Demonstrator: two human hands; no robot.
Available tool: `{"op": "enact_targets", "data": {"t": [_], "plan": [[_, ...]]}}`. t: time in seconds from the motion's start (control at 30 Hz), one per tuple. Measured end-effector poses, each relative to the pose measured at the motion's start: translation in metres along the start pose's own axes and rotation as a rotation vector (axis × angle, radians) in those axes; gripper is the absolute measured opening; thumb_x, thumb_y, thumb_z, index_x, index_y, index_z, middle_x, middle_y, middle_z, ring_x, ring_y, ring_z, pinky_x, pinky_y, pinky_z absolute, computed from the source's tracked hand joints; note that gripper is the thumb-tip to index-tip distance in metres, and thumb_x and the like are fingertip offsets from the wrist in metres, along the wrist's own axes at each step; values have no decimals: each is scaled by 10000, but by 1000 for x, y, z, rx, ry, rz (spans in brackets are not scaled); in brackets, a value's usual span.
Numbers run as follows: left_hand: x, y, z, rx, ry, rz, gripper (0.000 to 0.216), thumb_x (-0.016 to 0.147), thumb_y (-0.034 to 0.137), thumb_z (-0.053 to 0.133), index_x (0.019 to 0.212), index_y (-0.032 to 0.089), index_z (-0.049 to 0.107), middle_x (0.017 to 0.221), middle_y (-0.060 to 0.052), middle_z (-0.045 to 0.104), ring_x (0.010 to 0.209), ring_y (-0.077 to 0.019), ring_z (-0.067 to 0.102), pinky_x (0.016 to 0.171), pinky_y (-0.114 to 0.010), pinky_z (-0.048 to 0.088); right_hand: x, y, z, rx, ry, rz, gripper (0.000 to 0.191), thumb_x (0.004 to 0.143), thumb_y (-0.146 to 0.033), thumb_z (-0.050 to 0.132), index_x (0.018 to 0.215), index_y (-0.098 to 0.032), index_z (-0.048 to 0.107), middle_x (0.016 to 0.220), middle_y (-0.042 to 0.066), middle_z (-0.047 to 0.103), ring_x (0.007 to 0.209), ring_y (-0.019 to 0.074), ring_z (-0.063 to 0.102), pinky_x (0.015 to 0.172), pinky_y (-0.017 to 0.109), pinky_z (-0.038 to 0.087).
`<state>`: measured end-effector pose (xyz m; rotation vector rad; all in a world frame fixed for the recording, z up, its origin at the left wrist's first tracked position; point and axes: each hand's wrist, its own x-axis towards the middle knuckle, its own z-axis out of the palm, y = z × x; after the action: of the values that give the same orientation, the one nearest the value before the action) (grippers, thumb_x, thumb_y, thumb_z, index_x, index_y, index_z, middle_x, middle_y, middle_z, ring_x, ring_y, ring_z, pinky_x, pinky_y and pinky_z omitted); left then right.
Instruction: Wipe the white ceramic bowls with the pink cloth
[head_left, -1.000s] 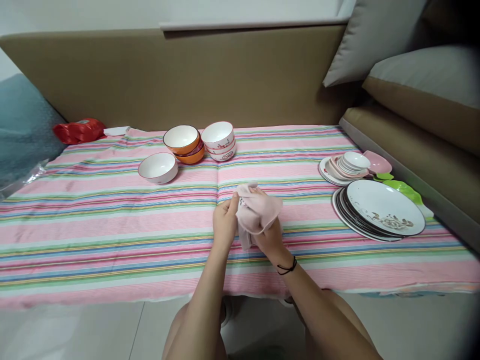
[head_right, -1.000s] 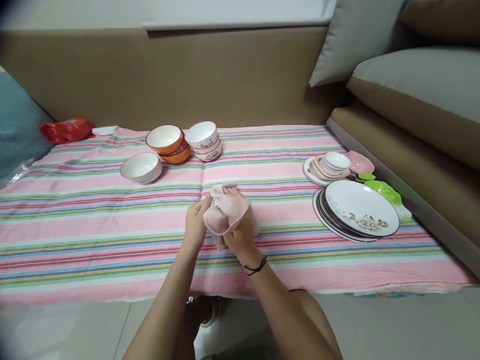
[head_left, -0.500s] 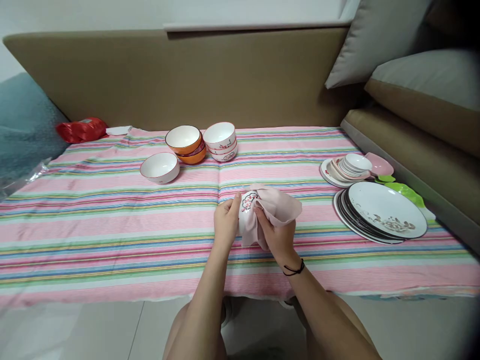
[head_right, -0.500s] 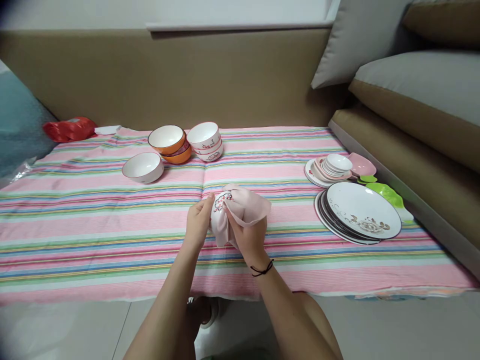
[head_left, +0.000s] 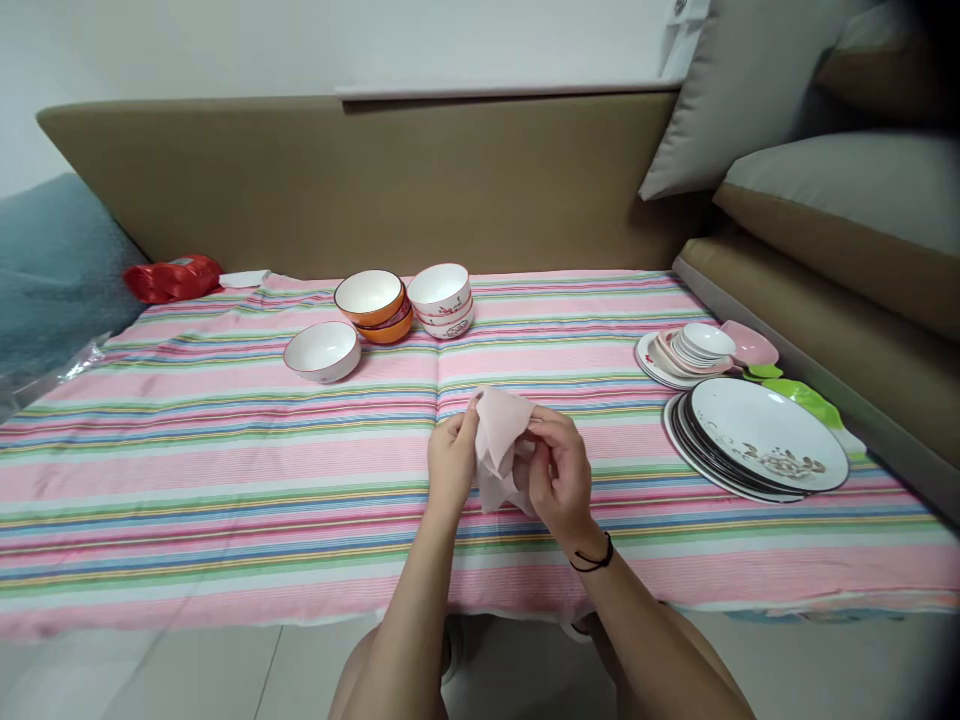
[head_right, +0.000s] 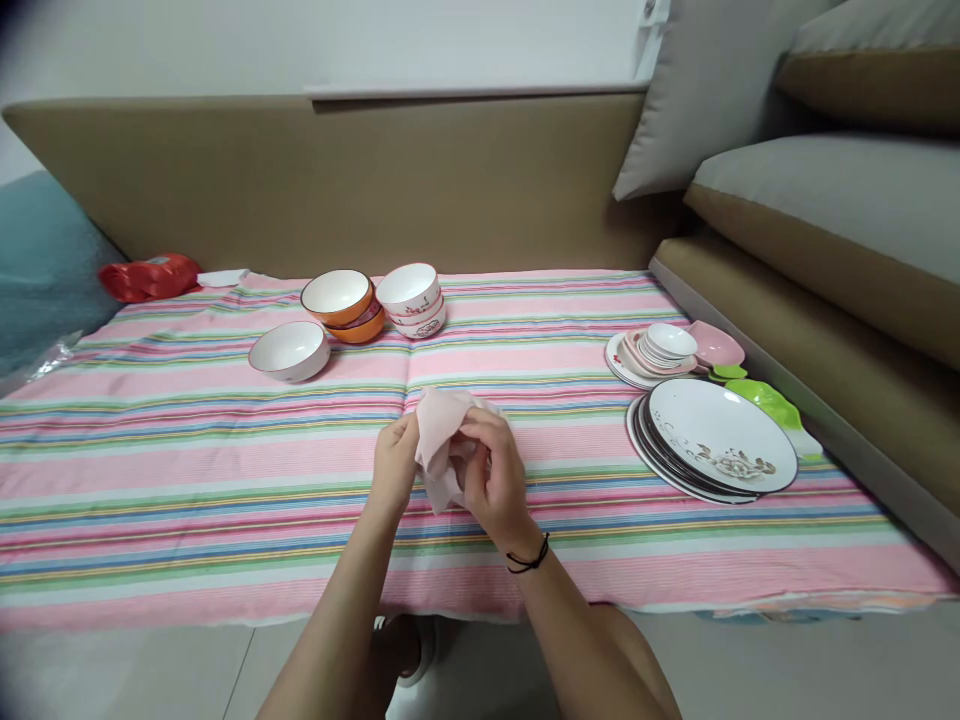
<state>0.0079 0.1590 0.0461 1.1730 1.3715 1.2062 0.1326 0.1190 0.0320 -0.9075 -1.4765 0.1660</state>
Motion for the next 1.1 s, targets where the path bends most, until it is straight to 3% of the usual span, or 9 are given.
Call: {"op": "enact_targets", "data": {"t": [0.1, 0.2, 0.33, 0.4, 0.5, 0.63, 0.7, 0.93, 1.1], "plan": [[0, -1, -1, -7, -15, 4, 456, 785, 529, 533, 527, 188, 374, 524, 32, 330, 529, -98, 295, 475, -228, 232, 1, 3, 4, 22, 80, 100, 161, 908, -163, 504, 1039, -253, 524, 1041, 67, 589, 972, 210, 609, 786, 374, 542], [0, -1, -2, -31, -72, 14, 369, 757, 448, 539, 526, 179, 437, 528, 29, 369, 541, -103, 315, 487, -225, 259, 2, 6, 6, -45, -27, 102, 110, 891, -203, 542, 985, -254, 570, 1003, 60, 610, 960, 222, 602, 826, 403, 526], [-1, -2, -4, -65, -120, 50, 239, 688, 333, 557, 529, 168, 488, 552, 26, 429, 560, -104, 344, 501, -220, 287, 4, 7, 7, -110, -290, 18, 342, 890, -314, 553, 1228, -260, 564, 1302, 91, 564, 1246, 296, 483, 1046, 526, 392], [-2, -1, -4, -93, -121, 28, 247, 677, 328, 573, 517, 173, 466, 531, 31, 425, 535, -98, 341, 487, -220, 282, 4, 10, 8, -107, -313, 56, 397, 919, -350, 503, 1306, -269, 537, 1397, 67, 513, 1339, 291, 399, 1116, 538, 307], [-5, 1, -2, -130, -121, -43, 370, 708, 407, 614, 497, 183, 409, 474, 46, 362, 475, -83, 305, 447, -217, 238, 1, 18, 10, 15, -179, 312, 382, 975, -371, 378, 1287, -272, 572, 1395, 39, 527, 1337, 242, 418, 1143, 483, 289], [-7, 3, -1, -212, -142, -79, 493, 706, 548, 669, 513, 178, 406, 479, 51, 356, 462, -71, 301, 439, -210, 232, -4, 32, 9, 250, 26, 796, 418, 965, -448, 361, 1164, -214, 645, 1223, 69, 649, 1171, 261, 567, 1029, 464, 425], [-8, 3, -2, -255, -120, -84, 520, 691, 573, 693, 514, 176, 406, 477, 54, 352, 457, -67, 300, 437, -208, 238, -4, 31, 7, 274, 76, 855, 397, 943, -446, 412, 1145, -199, 648, 1176, 76, 669, 1118, 271, 594, 980, 464, 458], [-7, 1, -4, -294, -76, -83, 510, 699, 558, 706, 525, 176, 417, 475, 61, 348, 442, -60, 291, 425, -206, 215, -2, 0, 0, -31, -29, 223, 202, 922, -316, 548, 1081, -251, 653, 1187, 72, 621, 1155, 239, 552, 1023, 441, 424], [-10, 3, -2, -309, -58, -58, 519, 723, 563, 675, 515, 182, 390, 467, 63, 337, 429, -55, 269, 408, -205, 204, -6, -1, 3, -215, 34, 44, 390, 767, -392, 759, 1042, -222, 541, 990, 73, 565, 964, 252, 555, 821, 421, 489]]}}
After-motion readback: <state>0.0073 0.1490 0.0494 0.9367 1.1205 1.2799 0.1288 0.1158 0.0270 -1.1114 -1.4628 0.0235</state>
